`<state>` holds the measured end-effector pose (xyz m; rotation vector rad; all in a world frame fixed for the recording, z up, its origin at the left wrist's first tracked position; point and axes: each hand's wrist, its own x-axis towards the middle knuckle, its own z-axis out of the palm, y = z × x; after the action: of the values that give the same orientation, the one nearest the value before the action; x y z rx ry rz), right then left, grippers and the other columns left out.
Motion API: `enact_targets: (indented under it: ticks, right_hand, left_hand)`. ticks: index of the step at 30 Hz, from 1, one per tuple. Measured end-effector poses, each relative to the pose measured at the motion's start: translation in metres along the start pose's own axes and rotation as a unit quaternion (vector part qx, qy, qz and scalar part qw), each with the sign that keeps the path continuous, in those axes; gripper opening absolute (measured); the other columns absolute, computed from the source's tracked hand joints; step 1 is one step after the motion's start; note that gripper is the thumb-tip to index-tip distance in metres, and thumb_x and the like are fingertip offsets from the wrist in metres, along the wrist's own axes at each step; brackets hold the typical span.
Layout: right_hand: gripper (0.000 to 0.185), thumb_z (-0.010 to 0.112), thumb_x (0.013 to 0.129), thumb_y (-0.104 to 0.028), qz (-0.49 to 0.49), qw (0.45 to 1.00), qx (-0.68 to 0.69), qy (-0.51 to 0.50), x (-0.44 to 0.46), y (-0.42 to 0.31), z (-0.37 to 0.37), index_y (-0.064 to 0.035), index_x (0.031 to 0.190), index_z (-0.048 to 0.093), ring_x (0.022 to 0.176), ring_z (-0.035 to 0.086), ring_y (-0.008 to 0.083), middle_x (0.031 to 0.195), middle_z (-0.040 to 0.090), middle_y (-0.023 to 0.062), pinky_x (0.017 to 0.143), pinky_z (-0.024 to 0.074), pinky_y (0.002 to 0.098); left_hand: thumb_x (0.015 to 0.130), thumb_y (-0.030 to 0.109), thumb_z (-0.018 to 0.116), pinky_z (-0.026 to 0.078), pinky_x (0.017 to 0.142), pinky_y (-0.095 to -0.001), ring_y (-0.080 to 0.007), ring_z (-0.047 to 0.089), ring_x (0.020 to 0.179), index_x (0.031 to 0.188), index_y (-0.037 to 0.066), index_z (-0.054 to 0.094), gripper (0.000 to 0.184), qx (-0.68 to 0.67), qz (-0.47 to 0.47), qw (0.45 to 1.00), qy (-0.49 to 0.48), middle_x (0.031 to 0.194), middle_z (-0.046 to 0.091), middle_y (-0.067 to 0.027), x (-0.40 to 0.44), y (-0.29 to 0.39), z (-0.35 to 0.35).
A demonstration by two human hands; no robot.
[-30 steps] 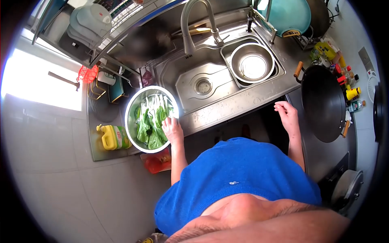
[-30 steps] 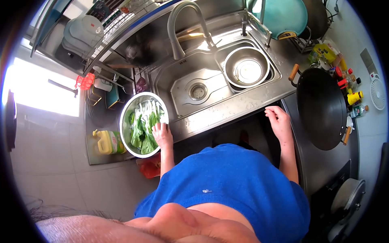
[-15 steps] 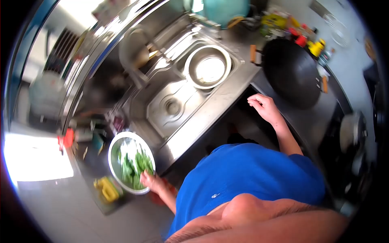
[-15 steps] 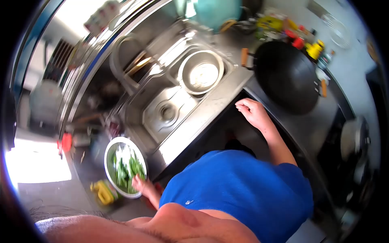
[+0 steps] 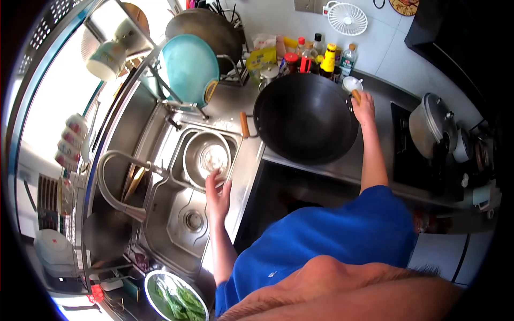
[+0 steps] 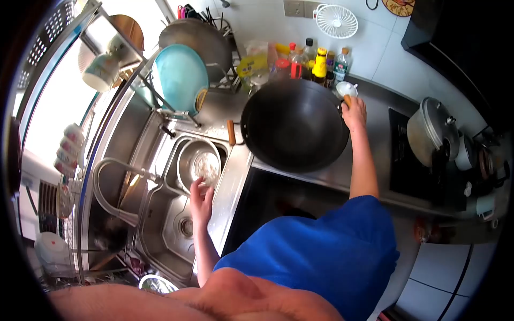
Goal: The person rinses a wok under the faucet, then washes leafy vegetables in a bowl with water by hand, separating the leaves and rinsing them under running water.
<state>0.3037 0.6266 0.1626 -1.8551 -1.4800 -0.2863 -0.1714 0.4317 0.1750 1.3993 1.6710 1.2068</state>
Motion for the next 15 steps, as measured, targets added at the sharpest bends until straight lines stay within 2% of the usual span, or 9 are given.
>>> enact_targets:
  ticks: [1,4,5,6,8,9,10,12,15]
  right_hand:
    - [0.031,0.059,0.077,-0.03,0.061,0.996,-0.038,-0.049,0.008,0.017,0.008,-0.0049,0.094,0.059,0.091,0.054,0.032,0.094,0.057,0.0144,0.077,0.0425,0.0414]
    - [0.032,0.053,0.078,-0.036,0.11,0.98,0.037,-0.16,0.033,0.053,0.016,-0.0077,0.087,0.063,0.084,0.057,0.0341,0.086,0.061,0.0169,0.072,0.0443,0.0408]
    - [0.031,0.053,0.079,-0.034,0.116,0.976,0.063,-0.172,0.037,0.059,0.015,-0.0053,0.086,0.063,0.079,0.059,0.0324,0.081,0.063,0.0163,0.068,0.0446,0.0391]
    - [0.033,0.053,0.08,-0.034,0.102,0.967,0.138,-0.19,0.039,0.083,0.026,-0.0032,0.086,0.062,0.075,0.061,0.027,0.079,0.062,0.0156,0.067,0.0443,0.0365]
    - [0.035,0.053,0.083,-0.035,0.181,0.919,0.242,-0.253,0.043,0.114,0.045,-0.001,0.084,0.062,0.067,0.058,0.0166,0.073,0.061,0.0065,0.06,0.0423,0.0287]
    - [0.035,0.053,0.084,-0.037,0.219,0.887,0.302,-0.271,0.04,0.11,0.043,-0.0035,0.088,0.061,0.064,0.056,0.0145,0.073,0.059,0.0041,0.057,0.042,0.026]
    - [0.037,0.053,0.084,-0.041,0.308,0.811,0.382,-0.319,0.04,0.11,0.046,-0.0068,0.097,0.059,0.062,0.054,0.0115,0.073,0.058,0.0045,0.055,0.0426,0.0242]
    - [0.043,0.053,0.082,-0.046,0.333,0.761,0.468,-0.3,0.03,0.123,0.062,-0.0097,0.105,0.054,0.054,0.048,0.0069,0.068,0.052,0.0006,0.05,0.0384,0.02]
    - [0.035,0.057,0.079,-0.047,0.341,0.821,0.4,-0.222,0.033,0.103,0.064,-0.014,0.089,0.06,0.049,0.039,0.0036,0.06,0.044,-0.0044,0.045,0.0312,0.0177]
  left_hand:
    - [0.08,0.013,0.061,0.045,0.07,-0.0278,-0.0182,0.054,0.089,0.117,0.004,0.045,0.041,0.0,0.055,0.998,0.006,0.11,0.052,-0.0101,0.037,0.001,0.021]
    - [0.079,0.029,0.062,0.046,0.07,-0.0308,-0.021,0.056,0.083,0.109,-0.004,0.048,0.047,0.054,0.017,0.998,-0.01,0.093,0.057,-0.0145,0.146,-0.034,0.077]
    - [0.076,0.038,0.062,0.046,0.07,-0.0315,-0.0236,0.059,0.08,0.107,-0.006,0.049,0.055,0.04,-0.02,0.999,-0.002,0.086,0.06,-0.0168,0.172,-0.042,0.096]
    - [0.075,0.041,0.062,0.046,0.071,-0.0324,-0.0257,0.061,0.078,0.105,-0.006,0.051,0.057,0.047,-0.126,0.991,-0.018,0.082,0.062,-0.0166,0.18,-0.012,0.104]
    - [0.078,0.038,0.059,0.046,0.056,-0.0312,-0.0188,0.057,0.062,0.099,-0.003,0.054,0.047,-0.01,-0.203,0.976,-0.08,0.075,0.06,-0.0123,0.208,-0.023,0.128]
    - [0.08,0.039,0.056,0.041,0.044,-0.0263,-0.0125,0.05,0.05,0.088,0.004,0.055,0.036,-0.086,-0.206,0.971,-0.086,0.065,0.055,-0.0057,0.207,-0.021,0.136]
    - [0.082,0.034,0.054,0.032,0.036,-0.024,-0.0097,0.041,0.042,0.084,0.007,0.053,0.027,-0.153,-0.263,0.949,-0.083,0.056,0.047,-0.0017,0.209,-0.019,0.14]
    - [0.084,0.029,0.053,0.024,0.032,-0.0239,-0.0078,0.031,0.037,0.083,0.01,0.05,0.019,-0.27,-0.248,0.92,-0.138,0.05,0.035,0.0025,0.209,-0.033,0.137]
    - [0.082,0.028,0.058,0.029,0.033,-0.0257,-0.0097,0.035,0.038,0.08,0.009,0.049,0.02,-0.326,-0.335,0.882,-0.063,0.051,0.039,0.0007,0.173,-0.038,0.132]
